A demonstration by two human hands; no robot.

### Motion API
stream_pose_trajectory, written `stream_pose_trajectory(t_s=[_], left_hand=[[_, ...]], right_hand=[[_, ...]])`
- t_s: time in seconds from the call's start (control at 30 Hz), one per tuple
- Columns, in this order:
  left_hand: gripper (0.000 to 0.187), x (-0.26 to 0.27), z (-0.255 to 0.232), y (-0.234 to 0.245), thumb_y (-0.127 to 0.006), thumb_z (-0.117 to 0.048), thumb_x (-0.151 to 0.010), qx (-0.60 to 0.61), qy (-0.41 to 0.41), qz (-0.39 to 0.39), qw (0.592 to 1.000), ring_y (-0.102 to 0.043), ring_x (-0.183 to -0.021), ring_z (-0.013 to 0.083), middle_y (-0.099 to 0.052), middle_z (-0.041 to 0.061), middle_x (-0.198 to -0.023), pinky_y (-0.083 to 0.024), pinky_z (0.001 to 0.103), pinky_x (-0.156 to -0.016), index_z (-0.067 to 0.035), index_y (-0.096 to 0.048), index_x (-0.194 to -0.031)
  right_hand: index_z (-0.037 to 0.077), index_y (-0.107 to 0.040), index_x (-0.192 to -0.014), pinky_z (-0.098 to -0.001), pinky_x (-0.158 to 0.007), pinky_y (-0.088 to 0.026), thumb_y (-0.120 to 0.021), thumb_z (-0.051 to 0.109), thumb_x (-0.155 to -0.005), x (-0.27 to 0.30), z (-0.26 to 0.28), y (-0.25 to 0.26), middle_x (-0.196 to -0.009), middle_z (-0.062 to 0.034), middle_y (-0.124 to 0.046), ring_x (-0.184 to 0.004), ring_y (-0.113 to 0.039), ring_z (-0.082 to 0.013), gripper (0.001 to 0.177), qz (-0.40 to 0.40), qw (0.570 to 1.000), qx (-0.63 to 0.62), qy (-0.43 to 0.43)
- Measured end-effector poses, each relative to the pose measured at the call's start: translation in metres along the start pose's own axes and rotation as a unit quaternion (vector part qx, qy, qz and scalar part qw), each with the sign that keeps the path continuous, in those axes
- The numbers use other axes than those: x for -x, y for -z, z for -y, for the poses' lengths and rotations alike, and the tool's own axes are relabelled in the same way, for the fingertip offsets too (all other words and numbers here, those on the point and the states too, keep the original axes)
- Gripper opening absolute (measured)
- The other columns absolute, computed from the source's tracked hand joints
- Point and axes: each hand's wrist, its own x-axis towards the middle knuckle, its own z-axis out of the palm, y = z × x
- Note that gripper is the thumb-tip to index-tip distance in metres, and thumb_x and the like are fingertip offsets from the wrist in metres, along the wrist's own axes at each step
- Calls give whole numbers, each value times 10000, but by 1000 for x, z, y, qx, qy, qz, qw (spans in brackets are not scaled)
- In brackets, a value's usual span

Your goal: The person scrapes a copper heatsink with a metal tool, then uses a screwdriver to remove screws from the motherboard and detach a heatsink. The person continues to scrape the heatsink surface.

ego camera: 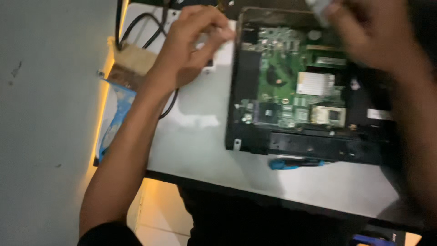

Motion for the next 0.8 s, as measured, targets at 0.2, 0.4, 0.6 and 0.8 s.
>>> stream_pose_trajectory(t_s=[0.2,0.4,0.6,0.8], left_hand=[[522,0,-15,-18,-682,-179,-1342,-119,-46,-4,992,-463,-849,349,-387,82,-844,-387,488,-1056,-78,-411,-908],[419,-28,-82,-46,-413,-232,-1320,-62,13,68,996,-513,-861,317,-527,75,-876,-356,503,-947,-69,-530,-953],[197,-61,-151,-164,-579,-153,-1133,-33,-105,184,977,-533,-721,236,-538,18,-872,-439,455,-588,-203,-576,-943],[228,-160,-203,-312,-709,-43,-1037,-127,-336,236,903,-673,-1033,324,-692,85,-1110,-490,552,-1097,-164,-769,-1221]], right_hand=[[48,-588,-1100,-501,-855,-334,-616,73,-1396,-35,57,17,-946,-109,-478,-881,-454,-275,298,-44,997,-31,52],[125,-624,-1085,-516,-618,-424,-687,185,-1223,-8,132,79,-891,-96,-674,-738,-669,-352,163,52,997,60,26],[154,-659,-1268,-282,-641,-603,-668,226,-1177,169,127,153,-1007,-19,-731,-759,-717,-152,116,83,983,-55,-157],[-4,-530,-1239,-370,-702,-538,-689,21,-1220,353,104,164,-910,-166,-623,-718,-633,-247,162,-326,873,-155,-330]])
